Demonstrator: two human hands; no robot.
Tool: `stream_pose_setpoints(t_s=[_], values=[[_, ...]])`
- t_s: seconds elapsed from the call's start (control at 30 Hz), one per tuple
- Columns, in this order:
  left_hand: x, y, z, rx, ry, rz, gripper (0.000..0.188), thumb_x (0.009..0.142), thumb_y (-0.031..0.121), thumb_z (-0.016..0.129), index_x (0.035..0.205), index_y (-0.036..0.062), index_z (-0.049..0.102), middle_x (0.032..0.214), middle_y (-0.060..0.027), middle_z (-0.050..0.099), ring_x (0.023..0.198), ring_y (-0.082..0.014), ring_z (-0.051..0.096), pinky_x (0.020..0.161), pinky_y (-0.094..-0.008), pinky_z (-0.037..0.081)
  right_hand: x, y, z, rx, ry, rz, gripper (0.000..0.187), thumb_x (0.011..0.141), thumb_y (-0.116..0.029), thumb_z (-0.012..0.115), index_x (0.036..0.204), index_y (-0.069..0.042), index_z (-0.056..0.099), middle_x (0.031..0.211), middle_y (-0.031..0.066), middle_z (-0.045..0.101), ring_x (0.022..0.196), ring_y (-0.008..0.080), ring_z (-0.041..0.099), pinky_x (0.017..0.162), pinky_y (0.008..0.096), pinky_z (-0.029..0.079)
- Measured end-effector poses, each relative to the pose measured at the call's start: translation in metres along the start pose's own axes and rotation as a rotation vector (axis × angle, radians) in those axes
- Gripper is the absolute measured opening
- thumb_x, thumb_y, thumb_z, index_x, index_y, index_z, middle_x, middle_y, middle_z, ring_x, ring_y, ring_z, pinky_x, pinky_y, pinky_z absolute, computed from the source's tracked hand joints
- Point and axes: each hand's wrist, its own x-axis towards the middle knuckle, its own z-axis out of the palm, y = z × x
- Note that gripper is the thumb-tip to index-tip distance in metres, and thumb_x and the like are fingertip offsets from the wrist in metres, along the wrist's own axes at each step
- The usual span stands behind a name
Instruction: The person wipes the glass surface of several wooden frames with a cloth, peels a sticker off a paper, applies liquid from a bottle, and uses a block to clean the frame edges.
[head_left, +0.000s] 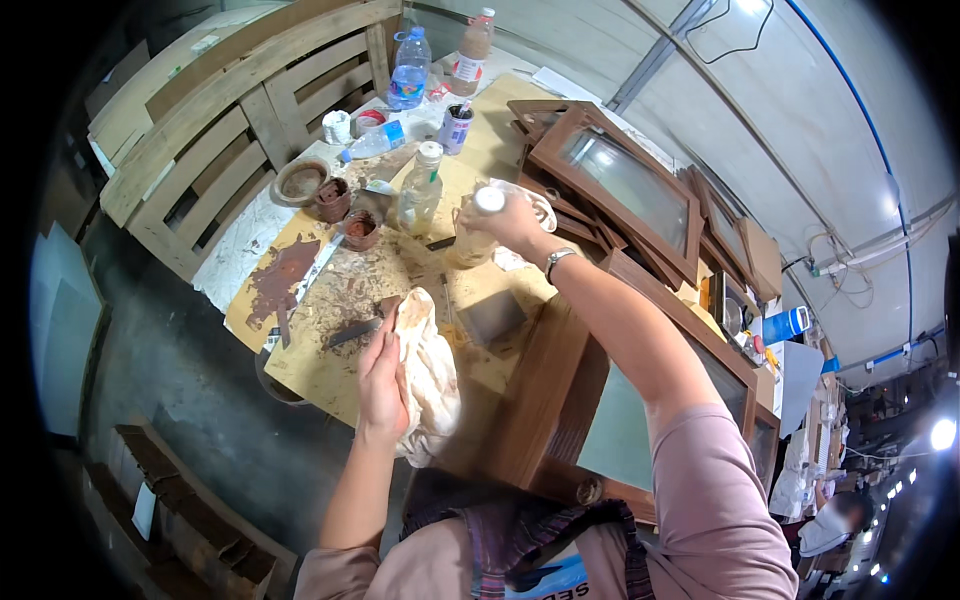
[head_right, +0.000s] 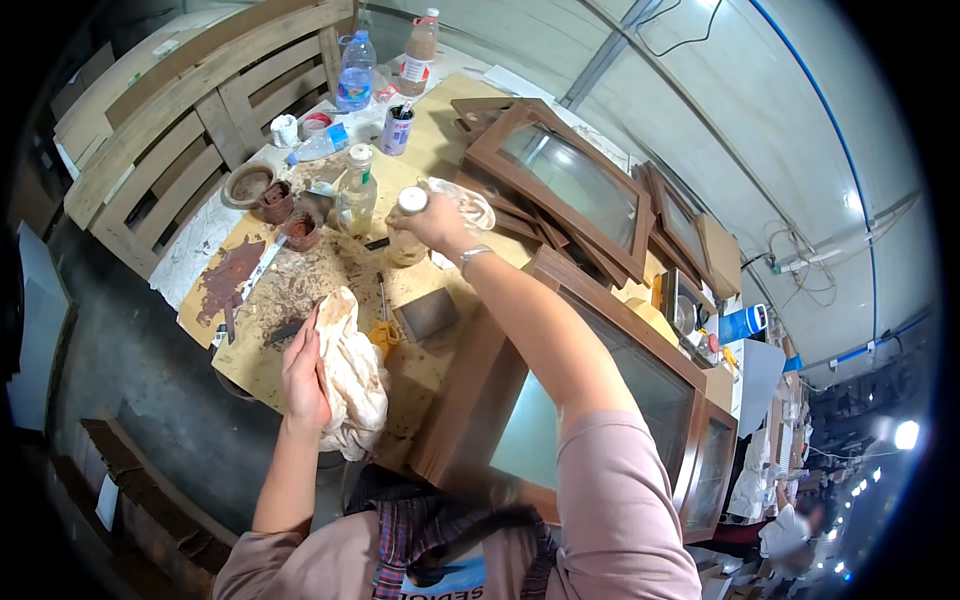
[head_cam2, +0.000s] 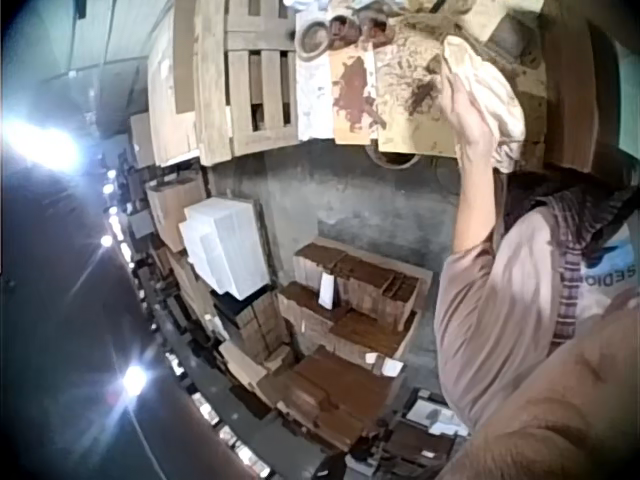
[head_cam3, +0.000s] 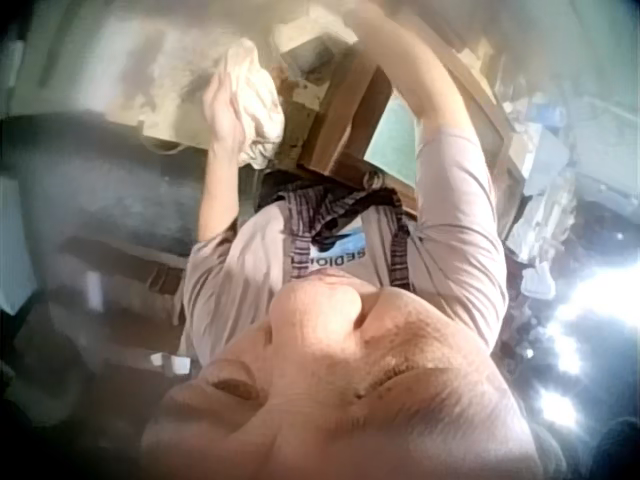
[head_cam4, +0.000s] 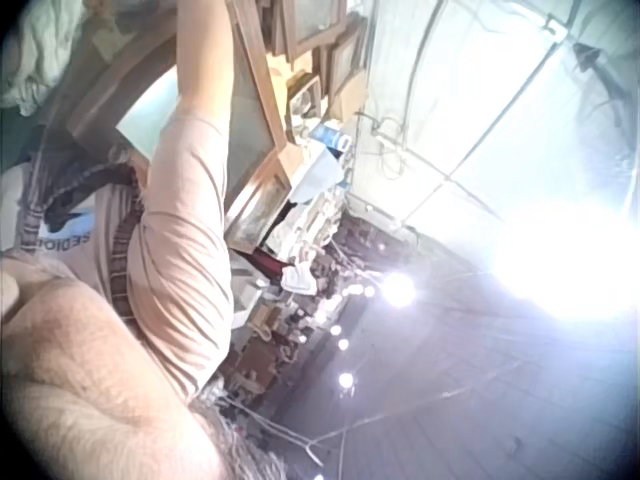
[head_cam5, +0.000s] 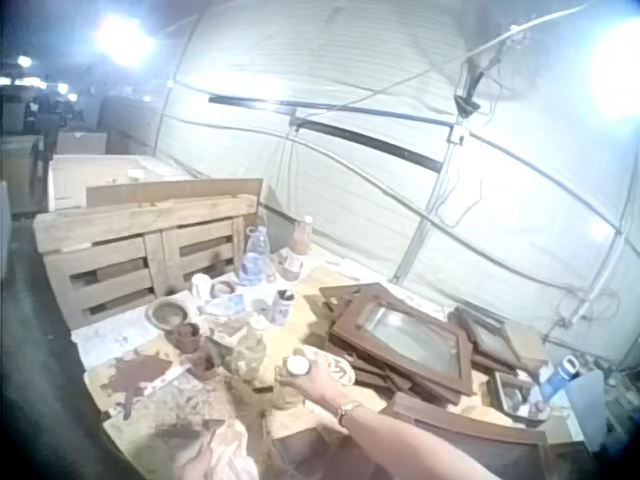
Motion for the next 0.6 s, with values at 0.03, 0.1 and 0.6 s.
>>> stream_pose_setpoints(t_s=[0.03, 0.1, 0.6], values=[[-0.006, 0.001, 0.0, -0.003, 0.003, 0.004, 0.048, 0.107, 0.01, 0.037, 0.151, -0.0103, 0.035, 0.153, -0.0188, 0.045, 0.14, -0.0249, 0.046, 0.118, -0.0365, 0.033, 0.001, 0.003, 0.002, 0.05, -0.016, 0.026, 0.052, 0.07, -0.033, 0.091, 0.107, -0.002, 0.073, 0.104, 0.0151, 0.075, 0.095, 0.0274, 0.072, 0.087, 0.0387, 0.055], [-0.014, 0.002, -0.001, -0.01, -0.021, 0.01, 0.049, 0.107, 0.011, 0.038, 0.15, -0.0106, 0.035, 0.153, -0.0196, 0.045, 0.14, -0.0256, 0.046, 0.119, -0.0368, 0.033, 0.001, 0.009, 0.003, 0.147, -0.043, 0.082, 0.052, 0.071, -0.03, 0.091, 0.11, -0.001, 0.071, 0.106, 0.0133, 0.075, 0.097, 0.0241, 0.071, 0.087, 0.0382, 0.054], [-0.051, 0.046, 0.081, 0.195, -0.327, -0.021, 0.049, 0.107, 0.018, 0.042, 0.149, -0.0064, 0.04, 0.151, -0.0204, 0.047, 0.137, -0.0286, 0.049, 0.117, -0.0405, 0.036, -0.312, 0.04, -0.294, -0.286, 0.456, 0.162, 0.062, 0.084, -0.027, 0.075, 0.135, 0.004, 0.058, 0.135, 0.0227, 0.061, 0.122, 0.0315, 0.061, 0.104, 0.0403, 0.048]])
